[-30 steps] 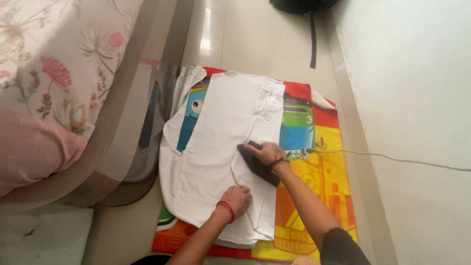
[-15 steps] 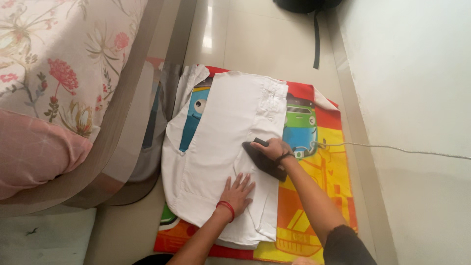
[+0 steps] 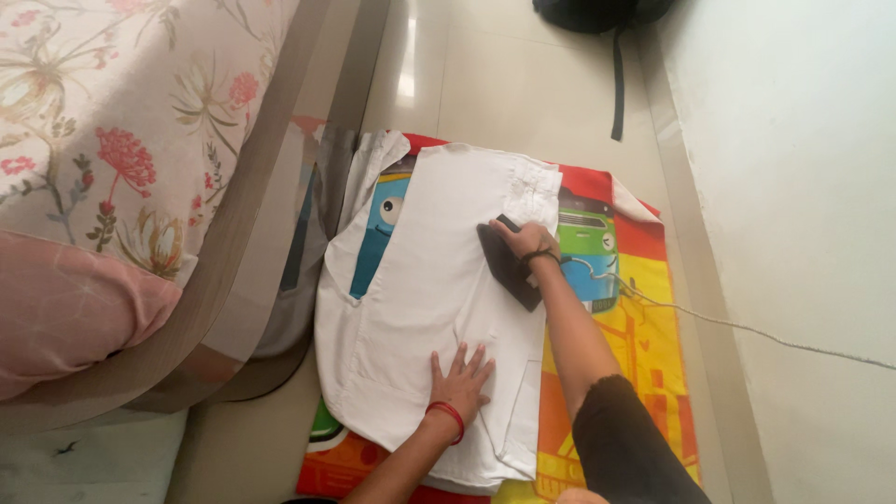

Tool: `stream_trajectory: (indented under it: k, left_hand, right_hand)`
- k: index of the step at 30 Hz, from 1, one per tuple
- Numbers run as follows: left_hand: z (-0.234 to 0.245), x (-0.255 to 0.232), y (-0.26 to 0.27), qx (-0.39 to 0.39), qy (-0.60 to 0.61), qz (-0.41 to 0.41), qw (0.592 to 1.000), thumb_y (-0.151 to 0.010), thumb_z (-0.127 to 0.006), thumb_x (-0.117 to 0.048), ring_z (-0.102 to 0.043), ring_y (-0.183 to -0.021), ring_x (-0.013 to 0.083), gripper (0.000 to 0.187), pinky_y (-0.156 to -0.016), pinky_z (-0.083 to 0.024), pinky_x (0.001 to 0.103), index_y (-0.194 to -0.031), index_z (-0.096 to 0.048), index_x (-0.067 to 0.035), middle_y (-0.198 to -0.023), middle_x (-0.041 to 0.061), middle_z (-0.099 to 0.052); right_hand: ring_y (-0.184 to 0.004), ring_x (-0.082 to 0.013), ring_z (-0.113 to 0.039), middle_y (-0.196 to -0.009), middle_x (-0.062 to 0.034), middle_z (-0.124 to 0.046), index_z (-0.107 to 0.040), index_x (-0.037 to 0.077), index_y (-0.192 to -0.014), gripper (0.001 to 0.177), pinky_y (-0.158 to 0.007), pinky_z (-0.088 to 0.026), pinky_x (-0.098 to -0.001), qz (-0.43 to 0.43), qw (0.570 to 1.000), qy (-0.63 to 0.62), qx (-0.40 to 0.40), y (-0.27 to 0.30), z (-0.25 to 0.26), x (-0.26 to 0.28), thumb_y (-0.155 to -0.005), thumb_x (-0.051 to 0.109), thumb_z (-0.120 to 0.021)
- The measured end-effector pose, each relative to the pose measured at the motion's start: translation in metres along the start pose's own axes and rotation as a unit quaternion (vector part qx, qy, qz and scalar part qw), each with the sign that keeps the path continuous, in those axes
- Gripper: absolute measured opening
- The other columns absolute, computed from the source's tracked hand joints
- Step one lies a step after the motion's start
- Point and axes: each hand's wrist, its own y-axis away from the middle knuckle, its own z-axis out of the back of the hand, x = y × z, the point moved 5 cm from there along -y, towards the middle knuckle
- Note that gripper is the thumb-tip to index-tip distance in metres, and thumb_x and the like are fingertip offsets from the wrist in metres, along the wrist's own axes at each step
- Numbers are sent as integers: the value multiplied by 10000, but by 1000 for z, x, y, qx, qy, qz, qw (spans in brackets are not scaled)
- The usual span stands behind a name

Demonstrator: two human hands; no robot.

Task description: The person irons a white shirt using an iron while sitting on the floor, periodically folding the sleeves and the body of the shirt.

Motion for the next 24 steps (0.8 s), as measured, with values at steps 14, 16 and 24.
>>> stream_trajectory:
  k: [14,16,24]
  left_hand:
    - [5,16,2,-42,22,32,998,-846,-719,-584,-16,-1585,210,1093,-1226,-20,645,-1637,-101,-151,-1728,61,-25]
    - [2,17,1,-52,28,29,998,-845,-722,-583,-14,-1586,214,1098,-1230,-20,632,-1638,-103,-143,-1728,68,-26]
    - [-3,18,-4,-28,37,34,998,-849,-714,-593,11,-1584,220,1105,-1235,-3,621,-1633,-80,-143,-1726,71,9]
  right_hand:
    - [-1116,-403,-708,-1144,-270,-736,-777,8,-1140,1049,-945,-551,-474,-106,992,-62,-13,54,-50,-71,-768,935,-456]
    - [-1152,-429,-671,-1165,-273,-719,-756,5,-1162,1058,-959,-528,-499,-136,987,-72,-43,57,-47,-81,-789,943,-439]
    - [-1156,-412,-674,-1212,-247,-707,-739,7,-1176,1048,-967,-524,-508,-184,973,-105,-86,-21,-33,-63,-748,935,-507]
